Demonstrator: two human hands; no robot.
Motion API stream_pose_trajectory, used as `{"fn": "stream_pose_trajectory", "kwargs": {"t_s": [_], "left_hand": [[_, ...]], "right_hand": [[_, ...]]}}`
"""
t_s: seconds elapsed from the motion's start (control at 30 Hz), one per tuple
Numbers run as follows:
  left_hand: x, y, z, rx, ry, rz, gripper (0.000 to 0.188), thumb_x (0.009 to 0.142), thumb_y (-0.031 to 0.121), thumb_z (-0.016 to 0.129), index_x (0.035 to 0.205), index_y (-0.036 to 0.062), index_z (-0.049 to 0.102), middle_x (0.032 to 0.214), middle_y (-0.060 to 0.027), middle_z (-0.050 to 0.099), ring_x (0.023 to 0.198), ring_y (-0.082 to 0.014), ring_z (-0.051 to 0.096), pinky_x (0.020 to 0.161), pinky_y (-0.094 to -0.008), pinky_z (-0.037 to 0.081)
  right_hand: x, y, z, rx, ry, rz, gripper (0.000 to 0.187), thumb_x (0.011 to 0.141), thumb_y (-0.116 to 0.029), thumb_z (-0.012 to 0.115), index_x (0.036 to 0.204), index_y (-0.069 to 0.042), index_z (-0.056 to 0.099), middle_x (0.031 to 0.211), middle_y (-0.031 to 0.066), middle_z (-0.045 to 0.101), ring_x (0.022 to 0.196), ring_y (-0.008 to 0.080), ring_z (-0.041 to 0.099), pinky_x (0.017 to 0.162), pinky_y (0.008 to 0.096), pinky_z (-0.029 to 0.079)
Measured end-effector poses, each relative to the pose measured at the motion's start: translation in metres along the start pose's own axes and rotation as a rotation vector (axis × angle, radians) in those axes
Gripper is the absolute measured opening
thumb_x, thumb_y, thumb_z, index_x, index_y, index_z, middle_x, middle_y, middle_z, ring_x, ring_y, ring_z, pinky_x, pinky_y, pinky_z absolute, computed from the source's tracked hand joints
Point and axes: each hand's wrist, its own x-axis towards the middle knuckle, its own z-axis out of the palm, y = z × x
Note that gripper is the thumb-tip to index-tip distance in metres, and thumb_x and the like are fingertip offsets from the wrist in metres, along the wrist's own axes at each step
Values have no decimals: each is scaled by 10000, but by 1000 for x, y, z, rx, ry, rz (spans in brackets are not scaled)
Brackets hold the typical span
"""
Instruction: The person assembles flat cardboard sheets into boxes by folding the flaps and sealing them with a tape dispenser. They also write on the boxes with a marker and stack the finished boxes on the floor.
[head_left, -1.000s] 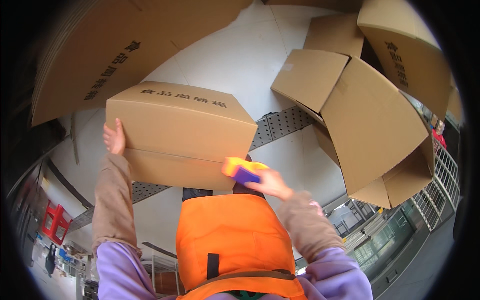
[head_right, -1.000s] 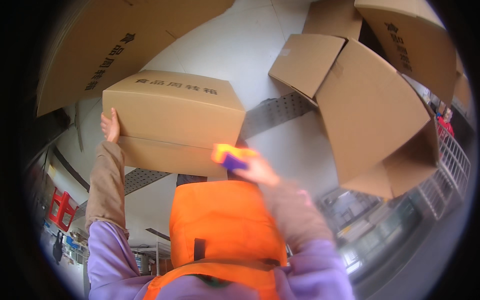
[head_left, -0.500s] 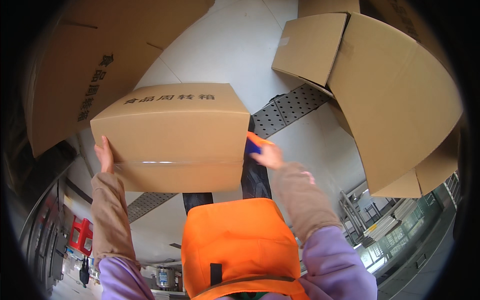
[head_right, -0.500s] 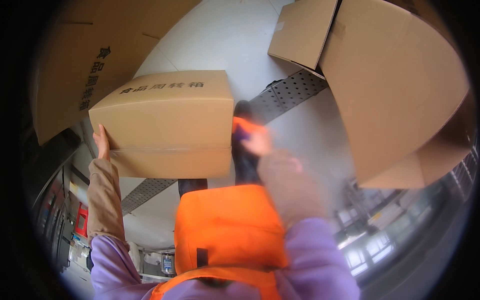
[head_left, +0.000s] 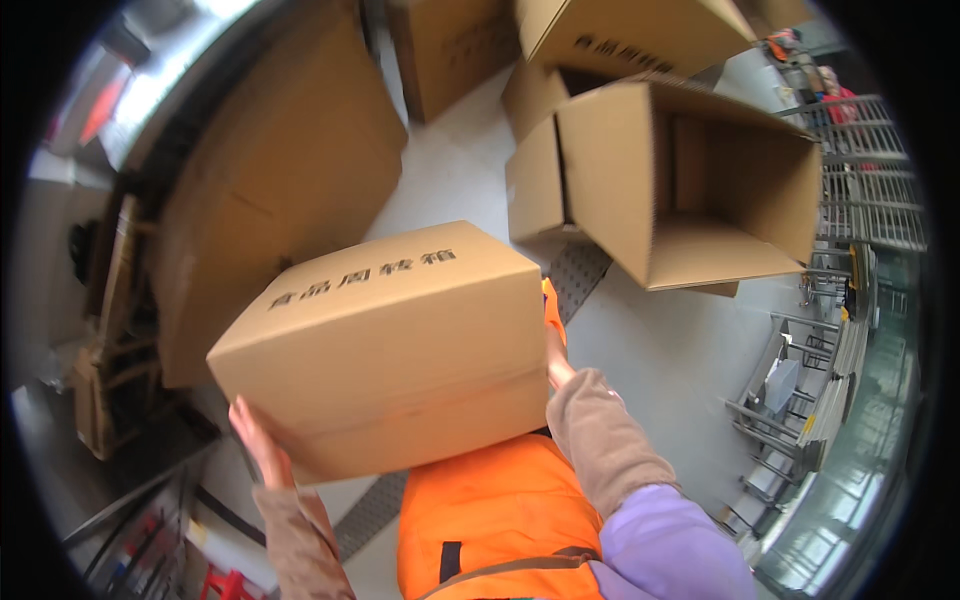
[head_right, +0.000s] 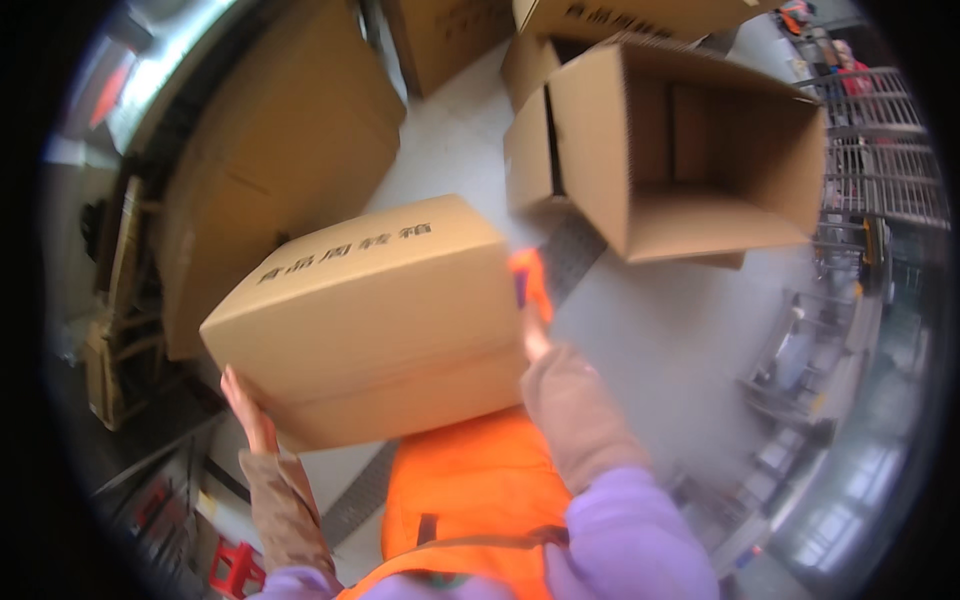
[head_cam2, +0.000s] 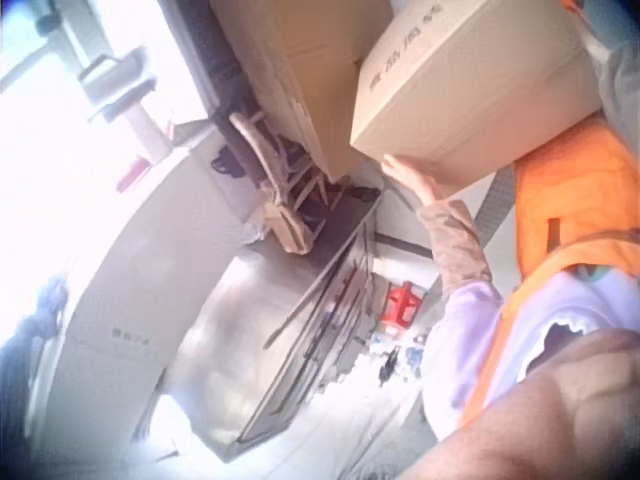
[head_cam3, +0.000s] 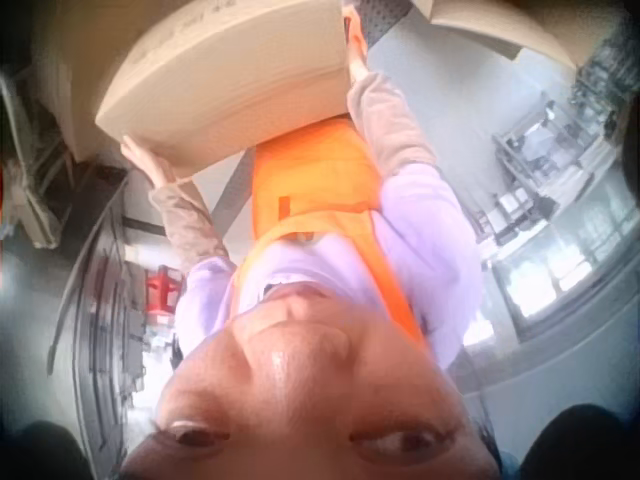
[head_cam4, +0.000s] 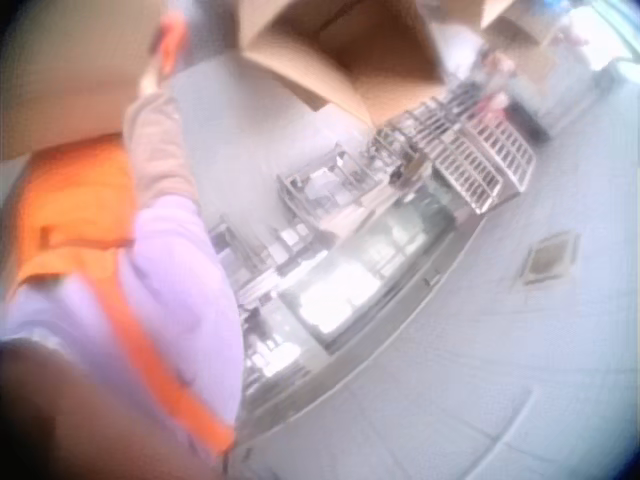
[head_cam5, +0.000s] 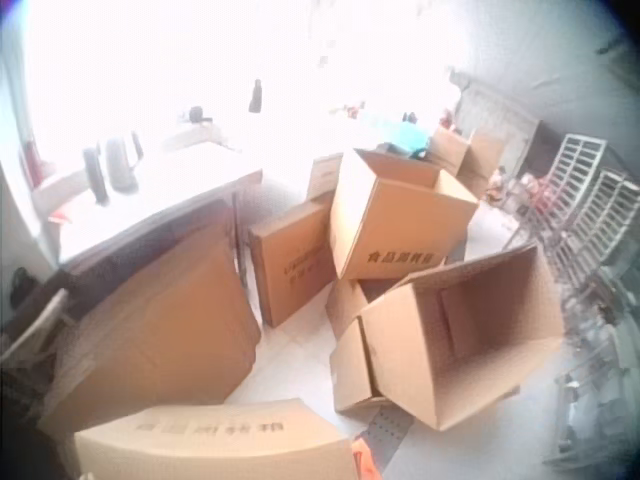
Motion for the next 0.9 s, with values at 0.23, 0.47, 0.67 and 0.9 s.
{"fn": "stream_pose_trajectory", "kwargs": {"t_s": [0.23, 0.47, 0.67, 0.9], "left_hand": [[-90, 139, -109, -379, -69, 350, 509, 1055, 440, 326, 1421, 102, 433, 1338, -40, 529, 1238, -192, 475, 1028, -356, 385], [-57, 170, -143, -285, -822, -314, 811, 903, 756, 334, 1408, 129, 428, 1401, -96, 490, 1266, -339, 477, 1014, -605, 353], [-19, 30, -34, -261, -578, -666, 762, 943, 587, 415, 1530, 136, 229, 1615, -95, 107, 1416, -452, 238, 1058, -702, 282], [-96, -76, 107, 598, -889, -380, 512, 946, 451, 585, 1399, 222, 519, 1243, 0, 613, 1084, -198, 562, 878, -375, 464]], "right_hand": [[-92, -168, -65, 241, -133, -215, 471, 930, -297, 633, 1310, -37, 530, 1169, 97, 644, 1017, 250, 630, 883, 389, 492], [-67, -180, -87, 219, 44, -459, 319, 966, -218, 571, 1223, -29, 560, 1066, 78, 641, 935, 209, 616, 796, 370, 494], [29, -217, -75, 55, 146, -196, 456, 999, -320, 537, 1316, -6, 442, 1147, 101, 615, 964, 210, 605, 806, 378, 501], [6, -277, -106, 209, 115, -555, 328, 995, -226, 572, 1201, 25, 531, 984, 112, 709, 883, 181, 681, 849, 314, 517]]}}
